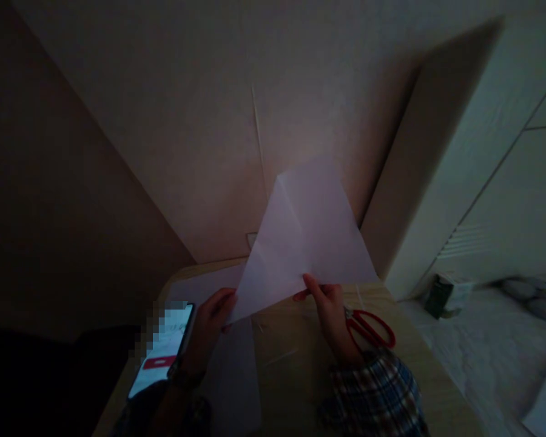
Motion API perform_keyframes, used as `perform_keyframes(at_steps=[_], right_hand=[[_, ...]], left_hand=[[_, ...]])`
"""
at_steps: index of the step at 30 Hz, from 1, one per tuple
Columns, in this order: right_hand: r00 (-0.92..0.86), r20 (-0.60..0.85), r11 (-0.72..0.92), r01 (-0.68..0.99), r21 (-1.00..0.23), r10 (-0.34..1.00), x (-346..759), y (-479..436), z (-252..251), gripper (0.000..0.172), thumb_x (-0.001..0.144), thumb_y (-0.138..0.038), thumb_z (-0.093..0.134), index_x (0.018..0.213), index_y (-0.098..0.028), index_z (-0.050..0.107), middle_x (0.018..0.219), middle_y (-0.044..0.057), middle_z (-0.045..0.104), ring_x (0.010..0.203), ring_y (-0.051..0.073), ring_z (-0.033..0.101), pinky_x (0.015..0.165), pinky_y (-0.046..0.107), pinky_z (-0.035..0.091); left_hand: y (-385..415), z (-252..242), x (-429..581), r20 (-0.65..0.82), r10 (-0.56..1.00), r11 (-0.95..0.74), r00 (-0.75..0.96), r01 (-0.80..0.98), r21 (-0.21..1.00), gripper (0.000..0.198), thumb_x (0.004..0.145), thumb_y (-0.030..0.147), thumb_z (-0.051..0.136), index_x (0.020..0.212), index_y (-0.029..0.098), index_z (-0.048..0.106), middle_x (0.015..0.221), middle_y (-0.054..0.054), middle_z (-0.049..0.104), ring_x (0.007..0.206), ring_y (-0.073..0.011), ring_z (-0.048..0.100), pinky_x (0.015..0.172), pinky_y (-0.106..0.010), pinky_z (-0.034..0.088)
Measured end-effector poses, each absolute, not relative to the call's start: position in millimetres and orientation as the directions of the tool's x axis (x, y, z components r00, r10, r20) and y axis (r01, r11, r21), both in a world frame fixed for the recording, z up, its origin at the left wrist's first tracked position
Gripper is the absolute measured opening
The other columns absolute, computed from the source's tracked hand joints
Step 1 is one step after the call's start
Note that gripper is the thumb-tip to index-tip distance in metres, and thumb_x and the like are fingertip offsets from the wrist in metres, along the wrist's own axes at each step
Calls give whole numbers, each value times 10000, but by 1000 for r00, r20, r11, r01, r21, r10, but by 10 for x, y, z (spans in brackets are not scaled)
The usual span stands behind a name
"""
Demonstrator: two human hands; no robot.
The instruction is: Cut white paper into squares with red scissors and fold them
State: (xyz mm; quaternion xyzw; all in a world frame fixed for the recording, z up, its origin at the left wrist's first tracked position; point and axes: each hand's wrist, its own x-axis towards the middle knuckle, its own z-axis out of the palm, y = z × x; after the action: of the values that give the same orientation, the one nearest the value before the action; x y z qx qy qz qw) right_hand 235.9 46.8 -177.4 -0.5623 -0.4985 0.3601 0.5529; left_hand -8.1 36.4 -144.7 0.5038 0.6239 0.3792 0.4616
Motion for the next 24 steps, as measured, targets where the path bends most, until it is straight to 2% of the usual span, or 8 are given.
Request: perform_keyframes(at_steps=[13,24], right_hand=[[276,139,85,200,-976,951,2325,460,-1770,294,971,-363,610,1197,-176,636,1196,74,664,996,236,674,848,429,576],[204,113,78,173,-982,972,2258,423,-1709,263,982,-377,587,1161,-195,653,1175,70,675,971,219,677,845,410,577]], left_hand=[[395,-1517,-145,-167,985,172,-39,219,960,318,941,354,622,1196,164,620,1185,-86,662,987,-235,671,834,-440,577],[424,-1550,-188,-138,975,174,-171,218,960,340,936,348,629,1224,169,610,1225,-91,647,1017,-247,664,844,-449,576]])
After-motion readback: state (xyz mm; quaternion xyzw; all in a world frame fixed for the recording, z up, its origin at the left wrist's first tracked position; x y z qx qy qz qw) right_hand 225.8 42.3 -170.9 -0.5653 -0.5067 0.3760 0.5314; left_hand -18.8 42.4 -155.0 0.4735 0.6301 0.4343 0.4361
